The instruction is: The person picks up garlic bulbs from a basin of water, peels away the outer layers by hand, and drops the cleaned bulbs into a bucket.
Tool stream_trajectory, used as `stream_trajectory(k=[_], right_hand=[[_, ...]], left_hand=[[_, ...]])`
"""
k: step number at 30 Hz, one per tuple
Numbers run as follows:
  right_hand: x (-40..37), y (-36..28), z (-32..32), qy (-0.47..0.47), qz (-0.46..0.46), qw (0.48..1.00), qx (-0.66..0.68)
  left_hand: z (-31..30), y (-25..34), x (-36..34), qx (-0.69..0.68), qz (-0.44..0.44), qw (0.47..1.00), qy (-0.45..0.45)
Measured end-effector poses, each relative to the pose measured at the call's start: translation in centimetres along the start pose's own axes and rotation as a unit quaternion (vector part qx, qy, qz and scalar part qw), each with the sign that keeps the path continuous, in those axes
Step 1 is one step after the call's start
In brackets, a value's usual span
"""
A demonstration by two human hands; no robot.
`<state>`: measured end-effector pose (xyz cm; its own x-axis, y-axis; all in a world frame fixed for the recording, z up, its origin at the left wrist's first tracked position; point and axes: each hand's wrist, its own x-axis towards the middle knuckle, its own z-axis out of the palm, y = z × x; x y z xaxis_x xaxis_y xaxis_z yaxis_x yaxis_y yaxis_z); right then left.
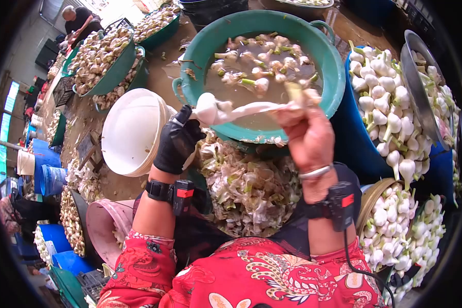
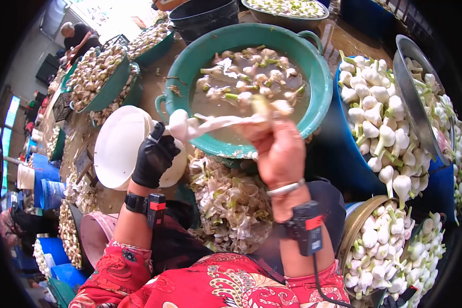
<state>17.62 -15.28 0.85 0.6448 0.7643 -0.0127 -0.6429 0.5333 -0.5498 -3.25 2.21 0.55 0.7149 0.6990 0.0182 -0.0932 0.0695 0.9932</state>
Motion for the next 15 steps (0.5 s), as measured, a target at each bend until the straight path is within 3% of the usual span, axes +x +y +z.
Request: stream_trajectory(k=[1,2,3,4,7,8,9,10,11,12,13,15], right_hand=[[0.2,-0.7,0.2,0.057,-0.022,0.998,0.001],[0.4,-0.4,0.1,0.052,-0.021,0.998,0.005],[0.3,0.1,-0.2,0.036,-0.021,0.996,-0.074],[-0.1,0.2,-0.4,0.023,-0.02,0.988,-0.154],[-0.1,-0.6,-1.3,0.033,0.001,0.991,-0.127],[-0.1,-1.1,-1.6,0.031,0.012,0.991,-0.127],[-0.2,-0.9,-1.4,0.033,0.008,0.991,-0.126],[-0.6,-0.2,-0.8,0.017,0.052,0.98,-0.19],[-1.1,0.4,-0.4,0.002,0.098,0.963,-0.252],[-1.6,1.2,-0.7,-0.096,0.093,0.904,-0.406],[-2.0,2.2,-1.3,-0.191,0.084,0.812,-0.546],[-2.6,4.0,-2.0,-0.243,0.118,0.732,-0.625]], left_hand=[[-0.2,-0.1,-0.1,0.005,0.004,1.0,0.004],[0.1,-0.5,-0.3,-0.025,-0.027,0.997,0.065],[0.9,0.1,-0.3,-0.056,-0.058,0.989,0.122],[-0.2,-0.1,-1.0,0.056,-0.034,0.997,0.028],[-0.1,0.8,-0.9,0.091,0.036,0.995,0.005],[-2.9,-0.6,0.0,0.18,0.144,0.973,0.021],[-3.9,1.3,0.3,0.321,0.161,0.931,0.071],[-5.9,2.9,0.2,0.46,0.237,0.851,0.092],[-5.1,6.3,-0.5,0.152,0.098,0.963,0.2],[-7.3,7.4,-0.9,0.178,0.084,0.954,0.227],[-10.9,7.0,-0.6,0.417,0.15,0.87,0.216],[-12.2,8.3,-0.5,0.552,0.124,0.799,0.202]])
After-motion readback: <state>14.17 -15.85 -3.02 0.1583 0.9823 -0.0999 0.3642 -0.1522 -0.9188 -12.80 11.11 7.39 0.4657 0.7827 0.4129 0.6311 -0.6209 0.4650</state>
